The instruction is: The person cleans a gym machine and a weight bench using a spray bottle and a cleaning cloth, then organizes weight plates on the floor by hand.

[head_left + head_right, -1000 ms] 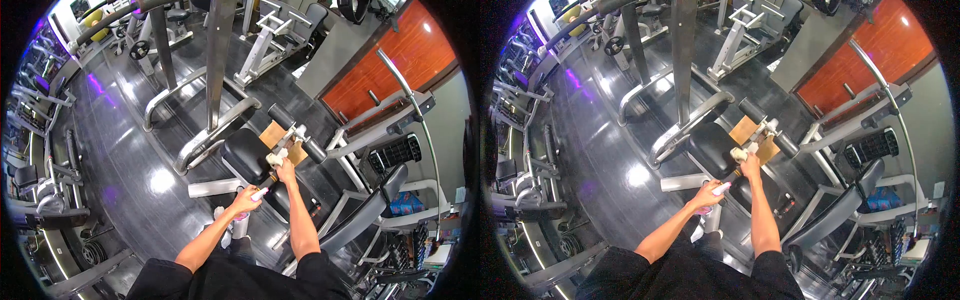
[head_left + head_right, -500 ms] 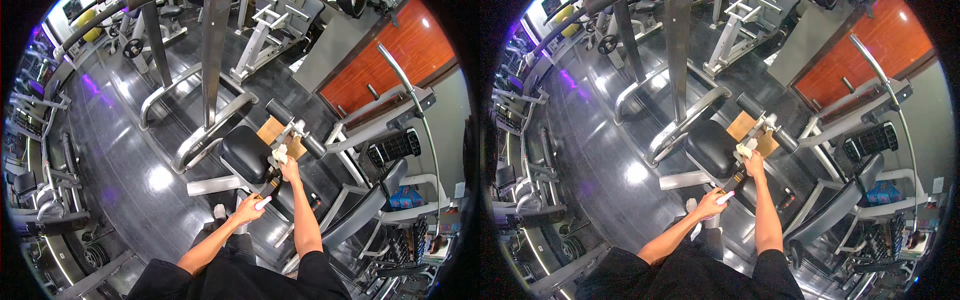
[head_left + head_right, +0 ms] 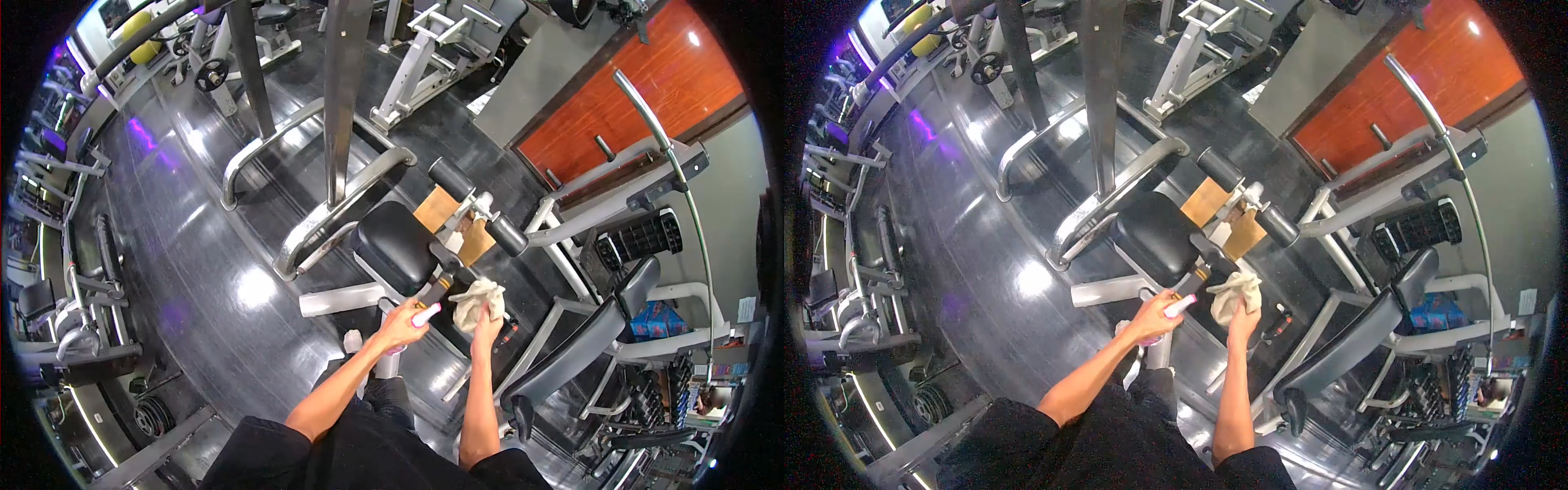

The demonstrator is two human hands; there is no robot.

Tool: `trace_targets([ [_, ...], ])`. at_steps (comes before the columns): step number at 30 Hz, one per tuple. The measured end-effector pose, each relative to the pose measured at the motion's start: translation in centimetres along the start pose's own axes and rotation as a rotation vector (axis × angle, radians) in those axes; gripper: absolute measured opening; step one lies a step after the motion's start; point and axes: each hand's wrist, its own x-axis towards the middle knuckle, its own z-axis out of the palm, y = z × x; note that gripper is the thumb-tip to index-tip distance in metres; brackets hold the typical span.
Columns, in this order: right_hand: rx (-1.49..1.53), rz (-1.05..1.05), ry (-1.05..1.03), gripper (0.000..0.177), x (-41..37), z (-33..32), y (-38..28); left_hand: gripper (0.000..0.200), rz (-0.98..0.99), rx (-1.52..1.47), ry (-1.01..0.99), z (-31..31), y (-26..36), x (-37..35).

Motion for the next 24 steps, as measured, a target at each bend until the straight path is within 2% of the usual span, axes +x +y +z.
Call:
trace_targets([
  [4, 0.011, -0.029, -0.055, 0.029, -2.2, -0.5, 0.7, 0.033, -0.071, 0.045, -0.069, -0.3, -0.4, 1.4],
  [9, -0.012, 0.041, -0.127, 0.031, -3.9, 0.3, 1.5, 0.031, 0.066, -0.005, -0.022, -0.2, -1.0, 0.9],
  [13, -0.042, 0.052, -0.167, 0.030, -4.6, 0.7, 0.4, 0.032, 0.075, -0.028, 0.002, -0.7, -0.4, 0.1],
  [16, 0.004, -0.028, -0.181, 0.032, -5.0, 0.4, 0.1, 0.031, 0.112, -0.108, 0.035, -1.6, 0.7, -1.0],
  [18, 0.032, -0.024, -0.183, 0.033, -5.3, 0.2, -0.1, 0.034, 0.145, -0.157, 0.102, -2.2, 1.9, -2.2],
  [19, 0.057, -0.012, -0.180, 0.034, -5.6, 0.2, -0.3, 0.048, 0.079, -0.325, 0.057, -2.4, 2.3, -2.9],
  [20, 0.060, -0.020, -0.187, 0.034, -6.0, 0.1, -0.5, 0.048, 0.085, -0.324, 0.067, -2.6, 2.2, -3.5],
  [22, 0.177, 0.032, -0.329, 0.036, -7.0, -0.1, -1.3, 0.059, -0.025, -0.539, -0.071, -2.8, 2.4, -4.7],
  [24, 0.242, 0.123, -0.474, 0.048, -8.0, -0.5, -1.4, 0.059, -0.017, -0.554, -0.055, -2.7, 3.0, -6.4],
])
